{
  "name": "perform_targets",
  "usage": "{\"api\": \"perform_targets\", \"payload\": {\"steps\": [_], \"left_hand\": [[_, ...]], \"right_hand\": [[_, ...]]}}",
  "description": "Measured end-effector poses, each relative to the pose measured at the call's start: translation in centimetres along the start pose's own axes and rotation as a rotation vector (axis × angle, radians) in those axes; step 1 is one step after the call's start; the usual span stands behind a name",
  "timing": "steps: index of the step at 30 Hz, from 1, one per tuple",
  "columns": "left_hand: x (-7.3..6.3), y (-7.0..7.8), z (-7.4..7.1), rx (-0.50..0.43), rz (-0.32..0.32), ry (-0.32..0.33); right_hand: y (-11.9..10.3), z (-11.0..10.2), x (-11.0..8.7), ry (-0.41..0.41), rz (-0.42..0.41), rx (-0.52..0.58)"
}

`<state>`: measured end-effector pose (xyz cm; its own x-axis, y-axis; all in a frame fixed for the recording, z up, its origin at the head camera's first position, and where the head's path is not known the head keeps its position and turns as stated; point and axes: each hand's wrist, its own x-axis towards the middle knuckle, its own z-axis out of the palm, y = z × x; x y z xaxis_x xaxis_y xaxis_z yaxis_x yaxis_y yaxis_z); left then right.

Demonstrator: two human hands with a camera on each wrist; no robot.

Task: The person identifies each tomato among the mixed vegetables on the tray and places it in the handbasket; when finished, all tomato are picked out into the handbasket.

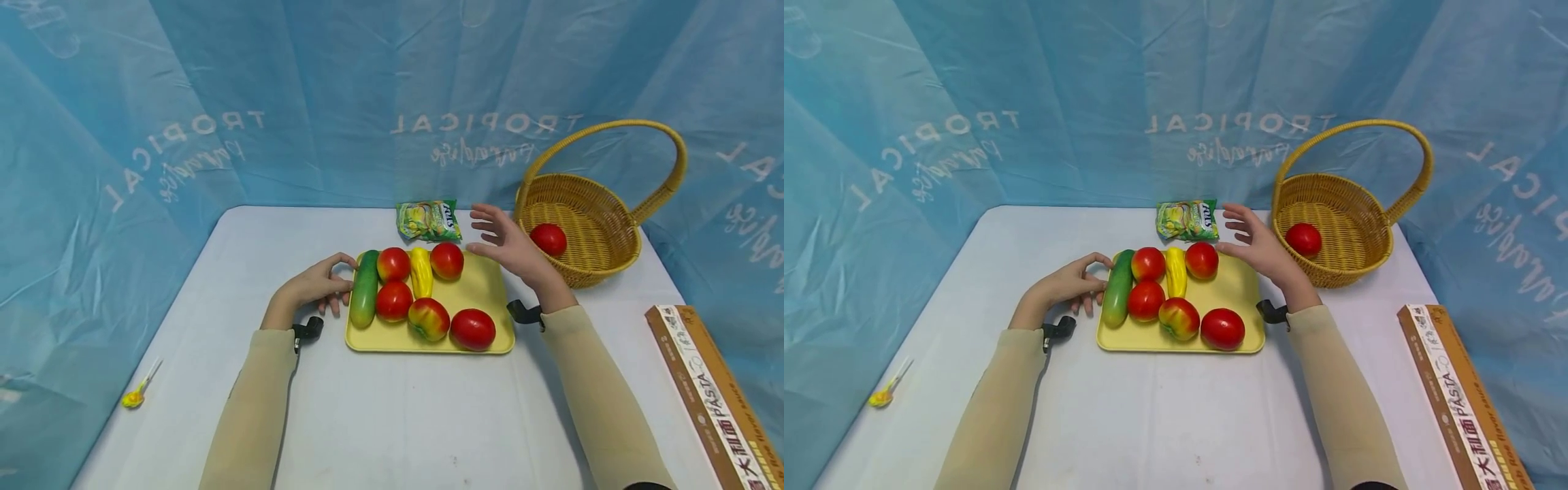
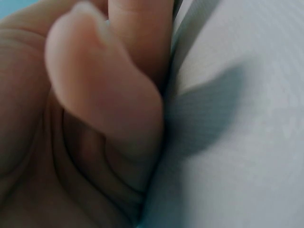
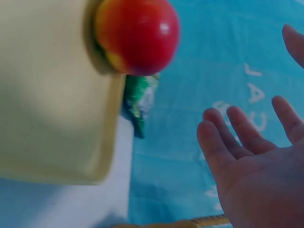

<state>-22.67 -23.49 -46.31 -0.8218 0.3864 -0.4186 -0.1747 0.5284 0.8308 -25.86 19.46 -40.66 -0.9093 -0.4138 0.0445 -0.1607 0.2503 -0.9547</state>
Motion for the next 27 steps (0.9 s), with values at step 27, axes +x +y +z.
{"api": "perform_targets", "payload": {"steps": [27], "left_hand": [[0.3, 0.1, 0.0, -0.001, -0.021, 0.010]], "right_hand": [[3.5, 2.7, 2.2, -0.211, 0.079, -0.137]]}}
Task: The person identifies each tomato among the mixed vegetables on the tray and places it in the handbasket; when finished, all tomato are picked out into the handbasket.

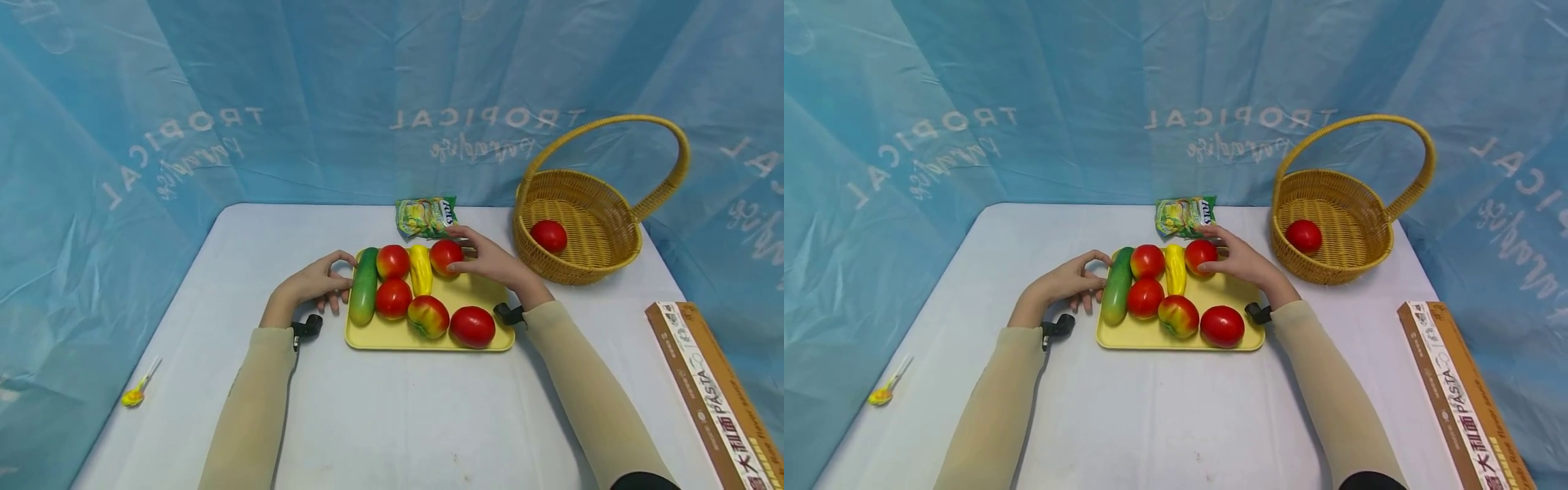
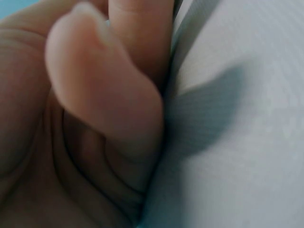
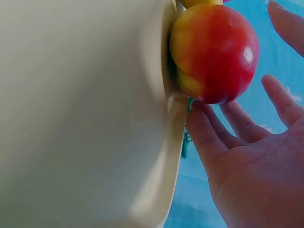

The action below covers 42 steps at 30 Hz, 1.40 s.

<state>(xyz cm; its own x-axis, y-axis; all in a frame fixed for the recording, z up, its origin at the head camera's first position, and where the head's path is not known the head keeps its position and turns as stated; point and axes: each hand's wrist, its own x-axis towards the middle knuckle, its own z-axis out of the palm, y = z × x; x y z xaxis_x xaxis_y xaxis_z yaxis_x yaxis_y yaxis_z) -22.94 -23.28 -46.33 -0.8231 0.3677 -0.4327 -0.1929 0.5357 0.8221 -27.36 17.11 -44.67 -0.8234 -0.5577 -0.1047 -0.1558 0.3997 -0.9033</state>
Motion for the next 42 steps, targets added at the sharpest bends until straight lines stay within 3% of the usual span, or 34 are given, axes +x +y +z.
{"api": "perform_targets", "payload": {"steps": [15, 25, 36, 42], "left_hand": [[-1.0, 0.6, -1.7, 0.035, -0.003, 0.018], [-0.7, 0.9, -2.2, 0.035, 0.005, 0.002], [-0.3, -0.1, -0.2, -0.012, 0.032, 0.000], [-0.4, 0.0, -0.2, -0.004, 0.033, -0.018]], "right_hand": [[-0.7, 1.0, 1.8, 0.006, -0.028, -0.088], [-0.7, 0.9, 2.0, 0.035, -0.006, -0.148], [-0.8, 0.2, -0.1, 0.073, -0.040, -0.181], [-2.1, -0.3, -1.7, 0.112, -0.071, -0.159]]}}
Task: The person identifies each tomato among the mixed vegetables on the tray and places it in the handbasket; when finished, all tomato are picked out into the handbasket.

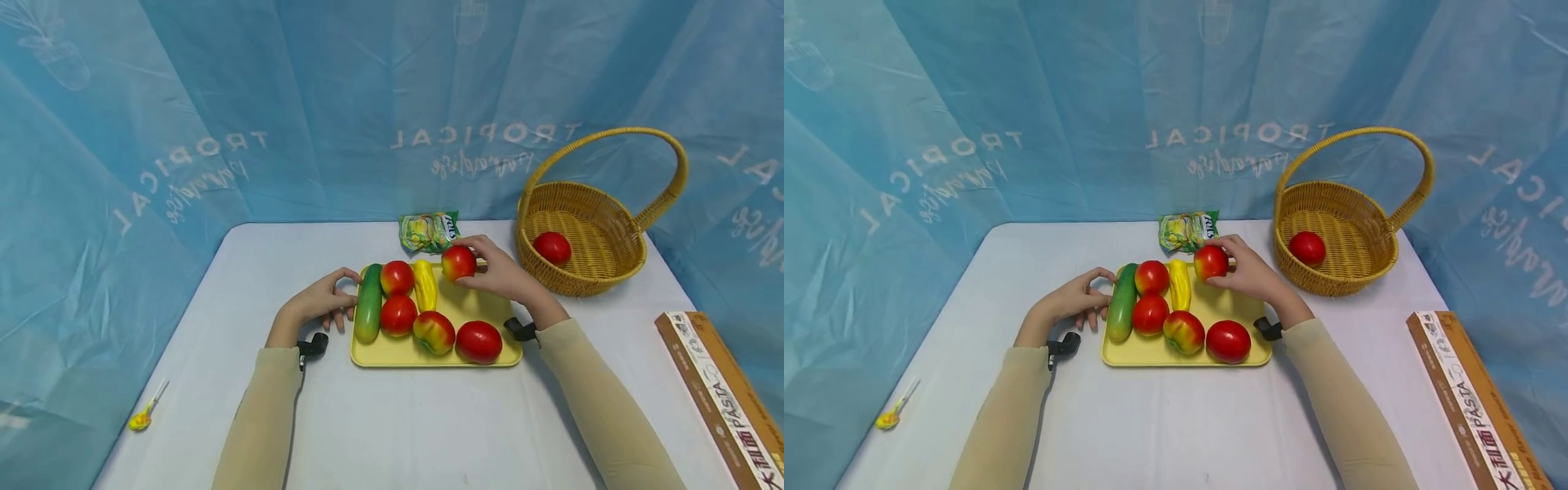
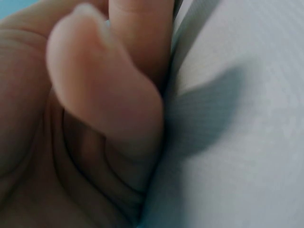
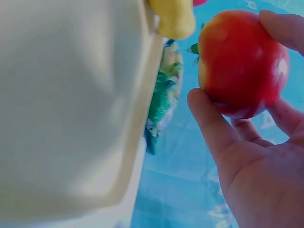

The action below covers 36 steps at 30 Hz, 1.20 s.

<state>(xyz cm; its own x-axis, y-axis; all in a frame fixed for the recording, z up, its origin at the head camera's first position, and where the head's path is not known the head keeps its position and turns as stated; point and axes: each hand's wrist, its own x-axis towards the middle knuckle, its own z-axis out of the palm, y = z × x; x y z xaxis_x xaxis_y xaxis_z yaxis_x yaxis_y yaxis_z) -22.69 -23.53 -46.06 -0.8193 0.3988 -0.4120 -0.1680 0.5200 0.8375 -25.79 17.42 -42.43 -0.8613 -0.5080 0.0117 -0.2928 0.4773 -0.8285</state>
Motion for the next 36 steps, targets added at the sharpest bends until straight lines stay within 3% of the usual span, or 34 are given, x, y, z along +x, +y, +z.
{"api": "perform_targets", "payload": {"steps": [13, 18, 26, 36], "left_hand": [[-0.2, -0.4, 0.1, 0.009, -0.027, 0.003], [0.0, -0.3, 0.0, -0.004, -0.037, 0.006], [0.6, 0.2, 0.0, -0.007, 0.017, 0.002], [0.1, -0.2, 0.2, -0.024, -0.013, -0.007]], "right_hand": [[-1.3, -2.0, -1.9, 0.043, 0.014, 0.162], [-1.8, -3.1, -2.6, 0.062, 0.030, 0.165], [-2.5, -4.7, -3.3, 0.083, 0.033, 0.149], [-2.0, -5.2, -4.1, 0.086, 0.042, 0.107]]}}
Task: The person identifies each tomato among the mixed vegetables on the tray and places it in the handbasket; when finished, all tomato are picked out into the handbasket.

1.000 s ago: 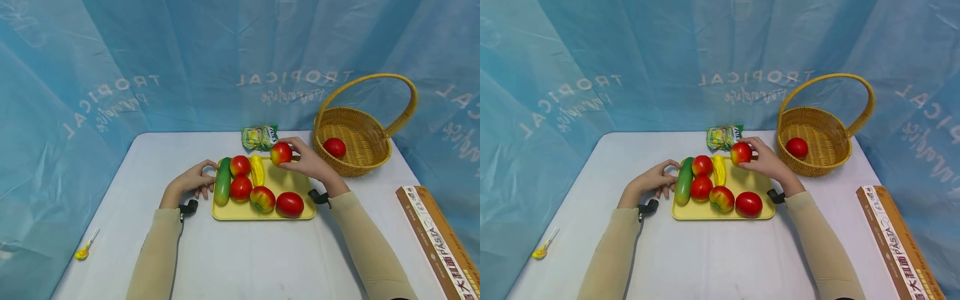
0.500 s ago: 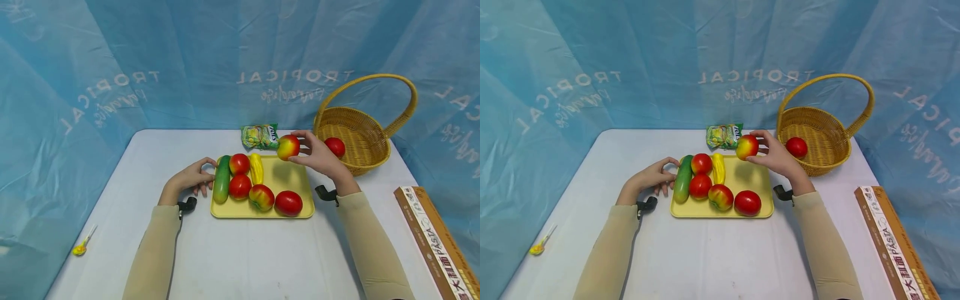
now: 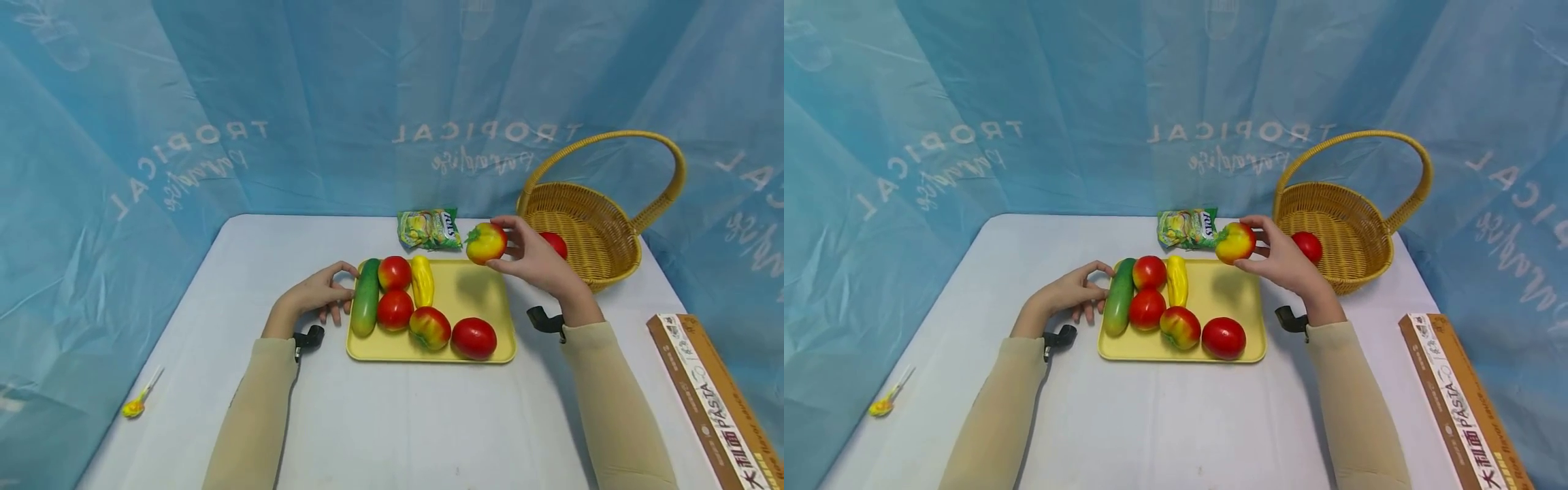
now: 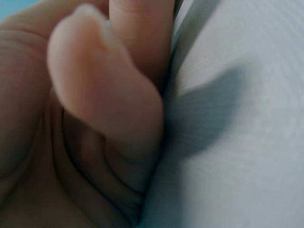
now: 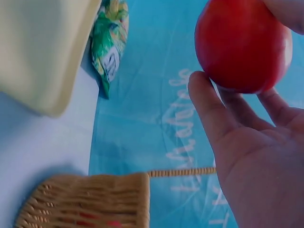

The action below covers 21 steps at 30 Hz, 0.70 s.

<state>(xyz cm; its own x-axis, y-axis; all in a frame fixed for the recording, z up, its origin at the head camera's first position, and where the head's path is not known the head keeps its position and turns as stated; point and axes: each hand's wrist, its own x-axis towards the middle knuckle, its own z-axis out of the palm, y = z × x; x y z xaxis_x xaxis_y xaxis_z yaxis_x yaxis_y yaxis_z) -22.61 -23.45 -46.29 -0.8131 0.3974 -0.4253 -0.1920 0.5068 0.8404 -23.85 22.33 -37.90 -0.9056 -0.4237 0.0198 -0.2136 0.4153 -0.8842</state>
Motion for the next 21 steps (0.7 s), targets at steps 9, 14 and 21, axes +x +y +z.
{"api": "perform_targets", "payload": {"steps": [9, 14, 21], "left_hand": [[-0.1, -0.3, 0.5, -0.012, -0.003, 0.002], [-0.2, -0.3, 0.9, 0.000, 0.002, -0.007], [-0.2, -0.1, 0.1, 0.010, -0.008, 0.009]], "right_hand": [[0.4, -2.4, -1.6, 0.095, 0.023, 0.063], [0.7, -4.3, -3.1, 0.192, 0.048, 0.092], [2.1, -6.5, -3.2, 0.300, 0.054, 0.108]]}}
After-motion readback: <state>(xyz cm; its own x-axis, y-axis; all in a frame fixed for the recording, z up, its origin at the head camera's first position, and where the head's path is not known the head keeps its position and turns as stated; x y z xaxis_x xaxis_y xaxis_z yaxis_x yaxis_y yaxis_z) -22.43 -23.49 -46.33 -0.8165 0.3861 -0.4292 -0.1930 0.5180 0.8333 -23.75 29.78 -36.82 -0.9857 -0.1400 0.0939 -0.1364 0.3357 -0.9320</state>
